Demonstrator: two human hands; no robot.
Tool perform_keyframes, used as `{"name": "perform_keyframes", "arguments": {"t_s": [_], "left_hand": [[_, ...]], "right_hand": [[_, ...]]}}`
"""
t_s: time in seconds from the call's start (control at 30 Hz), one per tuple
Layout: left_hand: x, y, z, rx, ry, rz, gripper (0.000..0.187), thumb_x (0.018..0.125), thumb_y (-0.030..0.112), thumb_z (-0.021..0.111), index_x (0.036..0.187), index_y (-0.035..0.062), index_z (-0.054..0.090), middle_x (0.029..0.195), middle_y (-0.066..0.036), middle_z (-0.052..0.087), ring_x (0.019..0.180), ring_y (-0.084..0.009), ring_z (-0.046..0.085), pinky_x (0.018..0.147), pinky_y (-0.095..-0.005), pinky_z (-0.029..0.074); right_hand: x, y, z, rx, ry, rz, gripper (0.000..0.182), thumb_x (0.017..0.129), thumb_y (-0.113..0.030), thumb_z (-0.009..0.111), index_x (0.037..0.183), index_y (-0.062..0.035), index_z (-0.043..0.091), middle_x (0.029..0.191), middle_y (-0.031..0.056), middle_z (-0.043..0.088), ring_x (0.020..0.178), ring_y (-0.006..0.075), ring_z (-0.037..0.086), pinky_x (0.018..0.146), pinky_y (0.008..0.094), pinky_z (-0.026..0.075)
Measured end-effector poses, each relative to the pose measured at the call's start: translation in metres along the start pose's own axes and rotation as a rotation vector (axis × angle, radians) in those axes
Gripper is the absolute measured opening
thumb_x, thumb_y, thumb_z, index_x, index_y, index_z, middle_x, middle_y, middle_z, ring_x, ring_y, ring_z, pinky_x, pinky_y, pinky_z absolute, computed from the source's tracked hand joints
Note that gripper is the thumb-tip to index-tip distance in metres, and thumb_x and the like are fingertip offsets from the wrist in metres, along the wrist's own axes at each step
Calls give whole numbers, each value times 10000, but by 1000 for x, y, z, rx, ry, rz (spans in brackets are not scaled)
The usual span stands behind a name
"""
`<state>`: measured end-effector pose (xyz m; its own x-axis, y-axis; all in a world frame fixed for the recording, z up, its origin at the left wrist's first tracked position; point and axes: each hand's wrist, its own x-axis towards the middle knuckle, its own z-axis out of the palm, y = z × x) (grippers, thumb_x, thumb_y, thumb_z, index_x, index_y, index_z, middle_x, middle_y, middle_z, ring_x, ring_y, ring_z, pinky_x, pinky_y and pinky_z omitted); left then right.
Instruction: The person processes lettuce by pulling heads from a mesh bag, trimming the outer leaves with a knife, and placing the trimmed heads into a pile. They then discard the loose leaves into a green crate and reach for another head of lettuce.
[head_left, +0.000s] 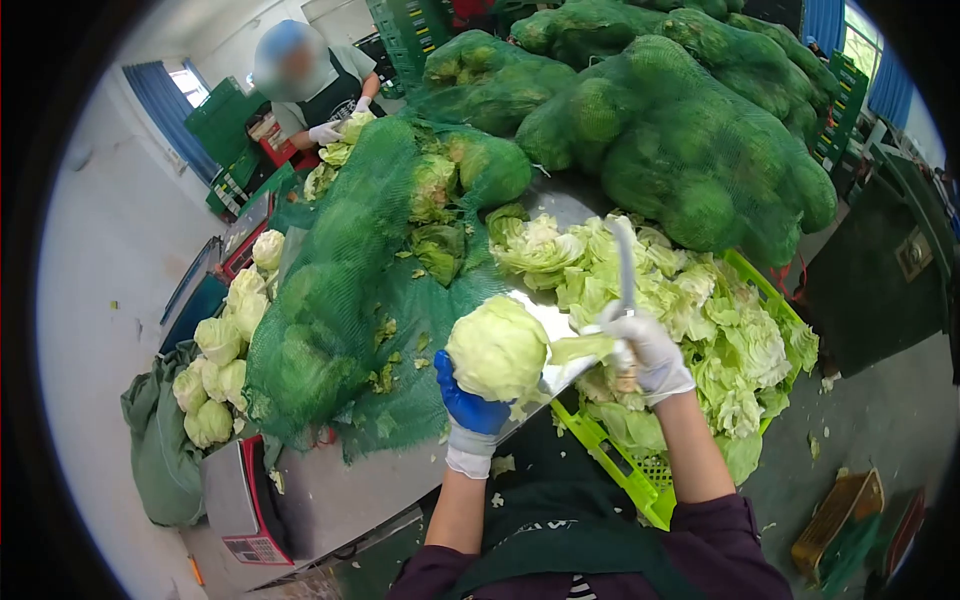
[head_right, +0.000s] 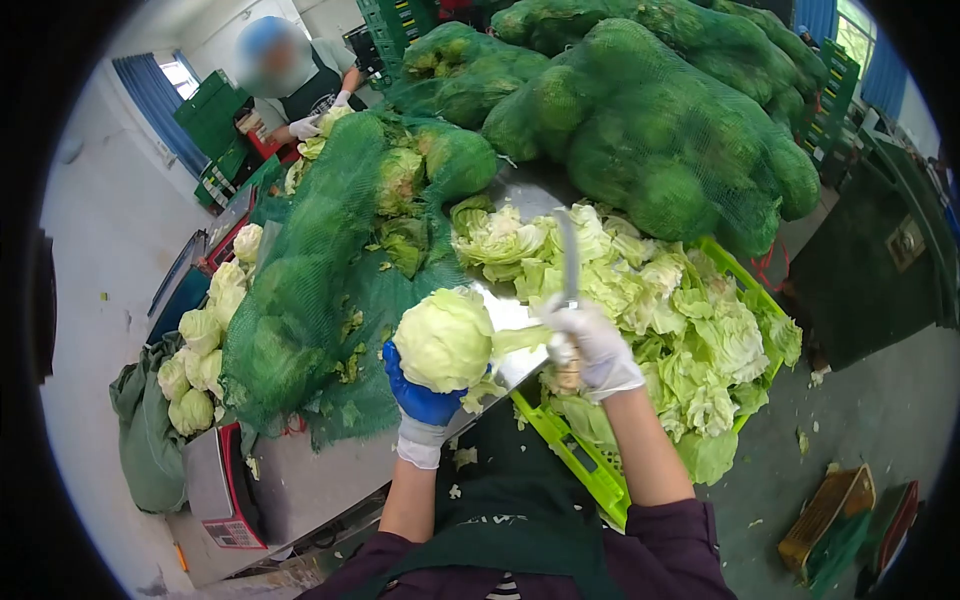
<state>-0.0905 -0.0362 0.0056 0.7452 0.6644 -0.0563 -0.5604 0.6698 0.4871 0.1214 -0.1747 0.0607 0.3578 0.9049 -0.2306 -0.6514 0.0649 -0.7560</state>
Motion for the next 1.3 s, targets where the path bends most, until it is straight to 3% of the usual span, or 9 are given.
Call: {"name": "perform_keyframes", "arguments": {"t_s": [0.13,0.2,0.43,0.7,0.77,0.87,0.93,1.1,1.3], "left_hand": [[-2,6,5,-182,-80,-105,801,821,666,479,1454,213,293,1500,-96,296,1347,-368,317,1051,-605,290],[0,7,4,-188,-83,-106,806,814,683,467,1456,229,290,1505,-97,284,1351,-375,306,1042,-627,284],[-1,9,1,-192,-71,-92,769,865,619,462,1439,130,312,1457,-109,373,1323,-310,378,1083,-524,303],[-25,52,-33,-578,-325,-293,664,910,546,456,1410,114,387,1438,-114,413,1316,-296,398,1107,-475,284],[-39,81,-36,-444,-308,-172,662,916,549,444,1410,113,385,1440,-109,410,1318,-290,395,1107,-473,285],[-64,153,-42,-119,-233,277,612,946,473,436,1422,103,329,1433,-104,401,1298,-252,411,1103,-450,302],[-79,211,-38,285,-77,603,625,919,475,479,1413,123,328,1409,-94,423,1278,-251,431,1082,-462,333],[-93,386,-71,30,125,716,803,783,703,479,1400,198,383,1428,-99,409,1271,-355,427,1003,-595,366],[-91,542,-172,144,477,922,740,791,737,389,1362,269,440,1418,-15,431,1293,-316,395,975,-599,367]], "right_hand": [[2,5,-9,-166,410,-206,164,829,-102,640,931,-12,549,625,10,516,473,91,495,404,216,390],[-3,8,10,-780,673,-308,326,838,-223,688,1054,-9,572,678,46,566,531,109,550,443,229,435],[4,45,45,-1318,-134,-771,663,830,-313,692,1352,-7,421,914,213,627,826,359,623,757,395,502],[4,23,41,-1472,4,-841,83,729,-6,607,812,-16,614,641,122,561,568,231,596,515,321,445],[25,9,22,-1233,314,-415,96,801,-21,565,882,6,608,696,132,620,590,247,599,539,333,441],[63,19,-12,-1588,672,-511,384,822,-63,615,1189,28,544,870,188,652,724,322,611,662,369,474],[84,46,-45,-1611,646,-519,530,821,-84,639,1296,32,434,998,217,630,832,352,605,737,380,470],[112,113,-78,-1771,594,-692,790,783,-84,682,1438,21,255,1296,267,507,1099,390,563,883,394,460],[101,113,-50,-1725,679,-276,859,734,-31,658,1474,-53,223,1138,280,588,933,419,609,787,423,485]]}}
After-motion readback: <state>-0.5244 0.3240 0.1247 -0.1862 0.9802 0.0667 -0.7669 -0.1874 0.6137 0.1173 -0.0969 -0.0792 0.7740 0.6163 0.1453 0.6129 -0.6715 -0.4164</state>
